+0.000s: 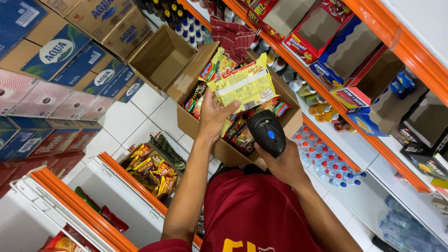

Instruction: The person takes instant noodle packets from a box, scans their barcodes with a handheld barcode scanner, and places them onto store shelves.

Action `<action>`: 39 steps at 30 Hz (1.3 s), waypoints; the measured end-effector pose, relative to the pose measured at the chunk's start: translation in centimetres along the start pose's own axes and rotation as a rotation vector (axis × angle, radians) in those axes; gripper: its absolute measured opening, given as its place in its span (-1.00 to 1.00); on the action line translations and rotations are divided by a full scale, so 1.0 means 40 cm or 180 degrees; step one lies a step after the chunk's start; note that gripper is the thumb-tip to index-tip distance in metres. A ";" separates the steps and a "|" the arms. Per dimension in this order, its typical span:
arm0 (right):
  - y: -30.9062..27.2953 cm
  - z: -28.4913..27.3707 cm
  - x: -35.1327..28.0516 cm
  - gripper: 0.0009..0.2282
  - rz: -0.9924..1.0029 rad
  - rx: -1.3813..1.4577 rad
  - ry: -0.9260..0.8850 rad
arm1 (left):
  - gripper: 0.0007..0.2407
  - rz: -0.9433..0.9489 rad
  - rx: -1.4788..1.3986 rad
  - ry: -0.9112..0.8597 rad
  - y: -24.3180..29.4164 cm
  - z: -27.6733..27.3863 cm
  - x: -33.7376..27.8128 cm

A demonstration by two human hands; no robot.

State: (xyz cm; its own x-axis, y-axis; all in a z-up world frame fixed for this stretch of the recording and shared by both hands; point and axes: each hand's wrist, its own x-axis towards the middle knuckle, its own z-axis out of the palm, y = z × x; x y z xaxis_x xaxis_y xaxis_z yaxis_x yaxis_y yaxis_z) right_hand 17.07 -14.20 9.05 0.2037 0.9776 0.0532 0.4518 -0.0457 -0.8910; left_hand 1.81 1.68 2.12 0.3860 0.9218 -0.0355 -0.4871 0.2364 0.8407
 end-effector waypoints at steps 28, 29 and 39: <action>0.041 -0.365 0.127 -0.58 0.0055 0.4026 0.2524 | -0.44 0.2853 0.2889 -0.2006 0.176 0.514 0.155; 0.053 -0.392 0.128 -0.60 0.0059 0.4060 0.2554 | -0.46 0.2022 0.2699 -0.2181 0.161 0.526 0.182; 0.056 -0.624 0.178 -0.77 0.0213 0.1149 0.3161 | -0.62 0.2526 0.2488 -0.1772 -0.011 0.715 0.348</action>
State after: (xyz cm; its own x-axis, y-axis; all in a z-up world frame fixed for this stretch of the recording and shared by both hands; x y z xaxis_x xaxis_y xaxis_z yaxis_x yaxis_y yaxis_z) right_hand 41.22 -12.48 18.69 0.9110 0.3613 0.1987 0.1618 0.1301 -0.9782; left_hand 29.82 5.61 16.70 0.5708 0.4259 0.7020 -0.2145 -0.7479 0.6281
